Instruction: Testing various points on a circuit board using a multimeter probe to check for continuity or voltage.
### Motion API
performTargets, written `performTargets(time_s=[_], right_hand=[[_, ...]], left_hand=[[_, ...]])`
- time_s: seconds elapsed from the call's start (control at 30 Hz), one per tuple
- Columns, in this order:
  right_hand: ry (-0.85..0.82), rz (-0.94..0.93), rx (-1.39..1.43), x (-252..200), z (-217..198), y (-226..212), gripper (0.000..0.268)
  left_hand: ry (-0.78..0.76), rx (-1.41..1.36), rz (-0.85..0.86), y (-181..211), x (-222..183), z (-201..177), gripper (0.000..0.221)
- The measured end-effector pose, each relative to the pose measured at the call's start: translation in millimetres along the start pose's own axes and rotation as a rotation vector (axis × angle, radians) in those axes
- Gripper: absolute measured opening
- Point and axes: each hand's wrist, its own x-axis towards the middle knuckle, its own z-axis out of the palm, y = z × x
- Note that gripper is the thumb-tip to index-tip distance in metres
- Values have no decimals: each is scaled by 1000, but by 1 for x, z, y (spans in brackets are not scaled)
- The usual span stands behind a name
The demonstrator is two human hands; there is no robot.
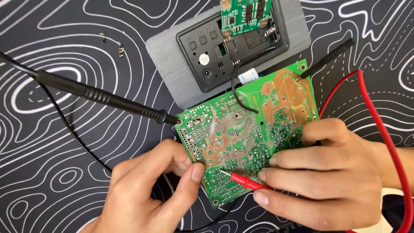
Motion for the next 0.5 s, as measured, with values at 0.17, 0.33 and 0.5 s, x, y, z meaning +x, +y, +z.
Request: performTargets(time_s=[0.17,0.33,0.5], right_hand=[[-27,59,4,1,-7,-1,19],[-79,90,-22,-6,-12,4,26],[-79,110,-16,-6,-18,7,33]], left_hand=[[10,5,2,-1,0,-1,18],[-10,-21,-13,-1,-1,-1,19],[-14,-15,-32,-2,0,-1,19]])
